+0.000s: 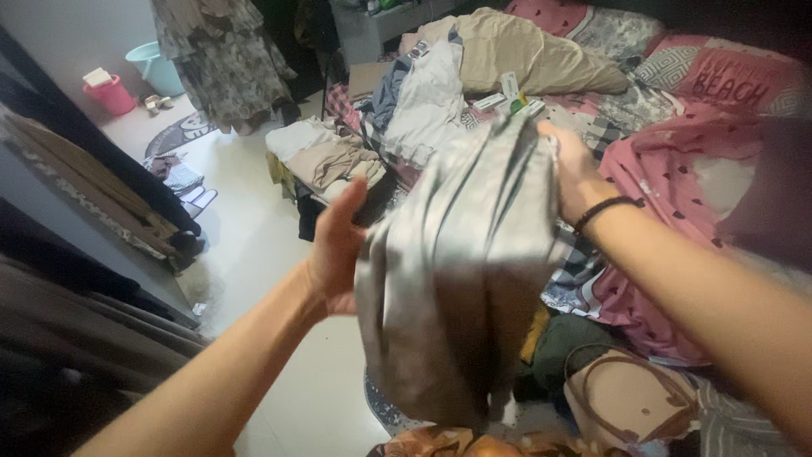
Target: The person picks up several pieces of clothing from a bed and the floor, shakes each item, and folds it into a stack by hand.
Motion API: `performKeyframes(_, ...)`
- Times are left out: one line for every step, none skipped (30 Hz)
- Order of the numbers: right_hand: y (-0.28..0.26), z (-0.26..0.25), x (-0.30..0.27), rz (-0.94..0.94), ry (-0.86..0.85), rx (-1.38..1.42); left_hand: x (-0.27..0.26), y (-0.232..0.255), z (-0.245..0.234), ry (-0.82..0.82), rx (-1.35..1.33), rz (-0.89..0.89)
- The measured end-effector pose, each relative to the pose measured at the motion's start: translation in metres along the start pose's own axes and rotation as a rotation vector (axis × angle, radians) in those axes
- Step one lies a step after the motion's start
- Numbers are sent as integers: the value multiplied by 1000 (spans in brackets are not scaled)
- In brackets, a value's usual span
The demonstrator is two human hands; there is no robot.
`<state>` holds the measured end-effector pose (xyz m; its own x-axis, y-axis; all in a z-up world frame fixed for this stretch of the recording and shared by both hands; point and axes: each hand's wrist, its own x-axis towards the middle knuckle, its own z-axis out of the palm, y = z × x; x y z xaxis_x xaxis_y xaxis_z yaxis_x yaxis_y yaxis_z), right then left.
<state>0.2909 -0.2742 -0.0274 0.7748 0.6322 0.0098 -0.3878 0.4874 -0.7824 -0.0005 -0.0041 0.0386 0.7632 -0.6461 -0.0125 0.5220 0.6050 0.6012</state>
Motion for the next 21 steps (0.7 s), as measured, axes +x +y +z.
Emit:
performKeyframes(5,-16,0,67,51,-9,5,6,8,-101,-59,18)
performKeyframes(10,-29,-3,134,102,-17,10,13,15,-72,12,33)
performKeyframes(16,-40,-9,201,153,-24,17,20,21,-44,82,46)
performKeyframes(23,-45,-16,269,204,-31,23,27,26,-17,153,59)
performKeyframes(29,-45,-26,338,254,-38,27,32,30,-14,152,81)
performKeyframes(37,-40,-40,361,192,23,32,37,33,-10,150,104)
performKeyframes(47,-30,-60,385,131,83,37,41,36,-7,146,126)
performKeyframes(52,-15,-77,408,69,143,43,46,39,0,190,162)
performKeyframes(52,1,-92,493,190,42,50,52,43,6,232,194)
performKeyframes(53,18,-107,580,309,-59,56,57,47,12,275,226)
performKeyframes(52,31,-119,666,427,-164,60,62,50,-13,233,225)
performKeyframes(53,41,-125,596,331,-69,63,67,54,-37,191,223)
performKeyframes(56,48,-129,523,235,26,66,70,57,-59,148,219)
performKeyframes(60,52,-129,447,140,121,69,72,59,-51,225,222)
performKeyframes(62,54,-123,387,84,121,72,74,61,-45,303,228)
performKeyframes(62,55,-113,327,28,122,74,75,63,-39,381,234)
performKeyframes(61,55,-102,267,-32,120,76,73,63,-10,373,223)
performKeyframes(58,55,-92,227,-83,94,76,68,63,19,366,212)
performKeyframes(54,55,-79,188,-138,67,75,66,64,50,360,205)
performKeyframes(53,53,-71,150,-193,41,73,64,64,59,350,219)
performKeyframes(55,49,-66,171,-174,75,70,64,63,73,341,243)
